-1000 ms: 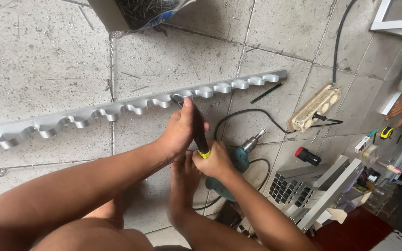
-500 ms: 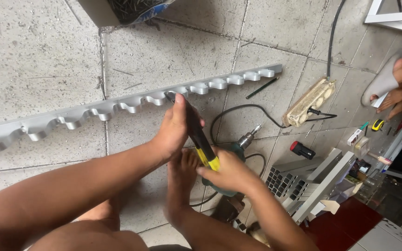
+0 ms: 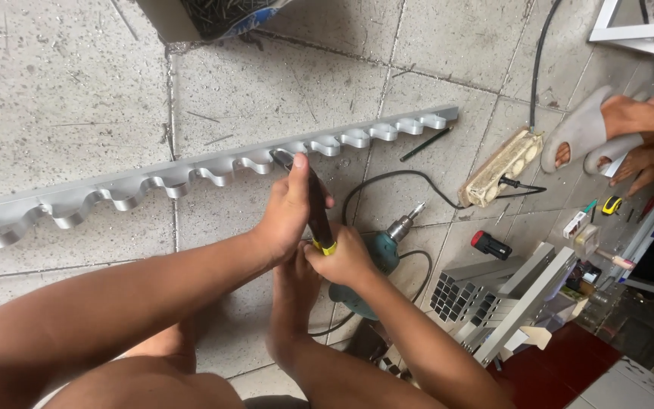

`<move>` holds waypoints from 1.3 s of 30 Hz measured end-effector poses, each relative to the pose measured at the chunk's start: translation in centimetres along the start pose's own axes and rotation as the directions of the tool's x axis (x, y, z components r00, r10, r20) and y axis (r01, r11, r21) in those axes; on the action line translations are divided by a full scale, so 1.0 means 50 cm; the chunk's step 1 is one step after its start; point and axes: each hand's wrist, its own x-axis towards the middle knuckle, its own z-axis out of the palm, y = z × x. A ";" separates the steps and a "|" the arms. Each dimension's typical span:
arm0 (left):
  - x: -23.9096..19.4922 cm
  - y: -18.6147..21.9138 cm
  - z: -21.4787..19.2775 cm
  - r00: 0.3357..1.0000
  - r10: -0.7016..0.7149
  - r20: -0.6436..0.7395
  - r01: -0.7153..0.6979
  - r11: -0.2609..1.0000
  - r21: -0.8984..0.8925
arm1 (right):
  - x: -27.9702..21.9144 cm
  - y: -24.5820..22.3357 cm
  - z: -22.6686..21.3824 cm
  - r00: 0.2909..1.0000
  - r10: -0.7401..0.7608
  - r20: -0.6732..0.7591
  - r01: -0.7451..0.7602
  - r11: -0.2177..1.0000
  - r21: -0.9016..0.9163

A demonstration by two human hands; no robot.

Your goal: Assembling metal rails by drilling holes and using a manual rivet gun to fasten components.

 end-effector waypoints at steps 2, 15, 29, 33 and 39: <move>0.005 -0.008 -0.009 0.999 0.021 0.027 -0.021 0.999 0.024 | -0.008 -0.039 -0.023 0.994 -0.018 0.108 0.015 0.999 0.029; 0.020 0.003 -0.015 0.996 0.078 0.048 -0.082 0.993 0.089 | -0.091 -0.068 -0.090 0.889 0.322 0.327 -0.300 0.947 -0.116; 0.041 -0.025 0.006 0.991 0.081 -0.104 -0.097 0.982 -0.162 | -0.044 -0.016 0.012 0.999 -0.038 0.014 0.034 0.981 0.190; 0.027 -0.015 0.018 0.988 0.104 -0.114 -0.120 0.983 -0.139 | -0.025 -0.011 0.046 0.991 0.136 -0.015 -0.133 0.983 0.129; 0.003 -0.005 0.027 0.989 0.123 -0.084 -0.126 0.992 -0.031 | -0.044 -0.010 0.037 0.966 -0.041 -0.253 0.090 0.979 0.183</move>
